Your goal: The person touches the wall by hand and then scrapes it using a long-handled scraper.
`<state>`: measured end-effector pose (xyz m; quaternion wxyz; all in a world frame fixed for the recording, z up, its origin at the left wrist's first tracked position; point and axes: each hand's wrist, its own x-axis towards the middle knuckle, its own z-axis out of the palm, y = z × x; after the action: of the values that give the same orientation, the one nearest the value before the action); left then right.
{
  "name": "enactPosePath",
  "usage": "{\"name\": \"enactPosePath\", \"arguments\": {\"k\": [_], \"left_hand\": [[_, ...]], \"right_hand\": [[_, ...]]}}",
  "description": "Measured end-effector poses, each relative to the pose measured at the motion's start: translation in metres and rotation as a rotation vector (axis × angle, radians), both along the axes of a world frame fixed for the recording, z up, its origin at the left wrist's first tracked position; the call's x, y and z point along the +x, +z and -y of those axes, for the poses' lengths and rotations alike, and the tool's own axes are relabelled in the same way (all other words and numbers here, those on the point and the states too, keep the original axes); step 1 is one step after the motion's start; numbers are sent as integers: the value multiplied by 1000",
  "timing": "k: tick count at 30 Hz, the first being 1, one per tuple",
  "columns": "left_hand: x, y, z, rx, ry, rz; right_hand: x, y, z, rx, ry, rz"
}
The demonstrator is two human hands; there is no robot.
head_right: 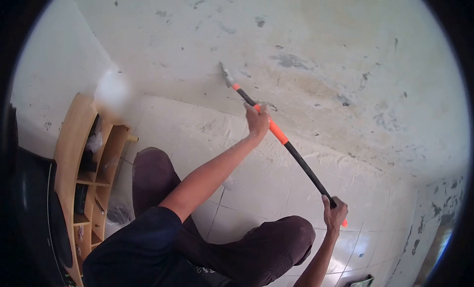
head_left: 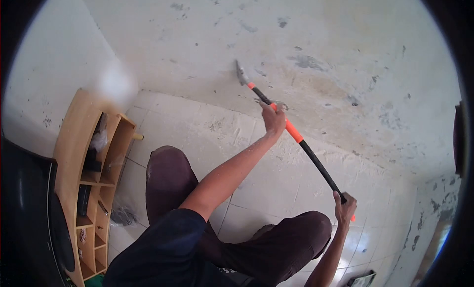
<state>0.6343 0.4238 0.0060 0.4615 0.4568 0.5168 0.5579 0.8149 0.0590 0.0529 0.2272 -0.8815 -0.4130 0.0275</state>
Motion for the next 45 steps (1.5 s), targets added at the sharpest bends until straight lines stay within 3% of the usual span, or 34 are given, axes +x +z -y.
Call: {"name": "enactPosePath", "arguments": {"k": [3, 6, 8, 11, 14, 16, 19, 22, 23, 25, 28, 31, 35, 38, 40, 42, 43, 45], "left_hand": [[-34, -28, -57, -69, 261, -230], [-137, -60, -154, -89, 413, -253], [-175, -17, -154, -88, 281, 163], [-177, -38, -165, -5, 162, 61], [-136, -42, -131, -28, 196, -54], [-98, -74, -118, -43, 159, -75], [-31, -57, -43, 7, 99, -159], [19, -13, 27, 20, -157, 49], [40, -31, 34, 49, -212, 19], [54, -12, 58, 2, -436, 92], [71, -11, 66, -11, -402, 218], [52, 8, 55, -91, -316, 172], [52, 2, 48, 13, -259, 57], [48, 21, 55, -108, -140, 27], [58, -19, 22, -61, 104, -97], [11, -33, -32, -213, 204, -51], [-15, -62, -69, -191, 217, -24], [-60, -63, -103, -210, 328, -116]], "right_hand": [[-17, -16, -54, 52, 126, 30], [-76, -10, -133, 84, 268, 148], [-97, -3, -155, 154, 310, 215], [-100, 14, -153, 47, 265, 129], [-77, 18, -121, -15, 197, 107], [-55, 18, -89, 1, 158, 99], [-21, 27, -29, -2, 35, 90], [4, 53, 32, -72, -71, 119], [10, 58, 50, -60, -95, 151], [21, 71, 79, -92, -133, 177], [30, 80, 83, -121, -151, 145], [38, 65, 59, -91, -111, 161], [40, 59, 45, -98, -91, 158], [47, 47, 42, -78, -39, 161], [57, 39, 16, -40, 34, 159], [32, 41, -42, 6, 187, 453], [9, 58, -74, -2, 208, 326], [-10, 57, -113, 37, 299, 366]]}}
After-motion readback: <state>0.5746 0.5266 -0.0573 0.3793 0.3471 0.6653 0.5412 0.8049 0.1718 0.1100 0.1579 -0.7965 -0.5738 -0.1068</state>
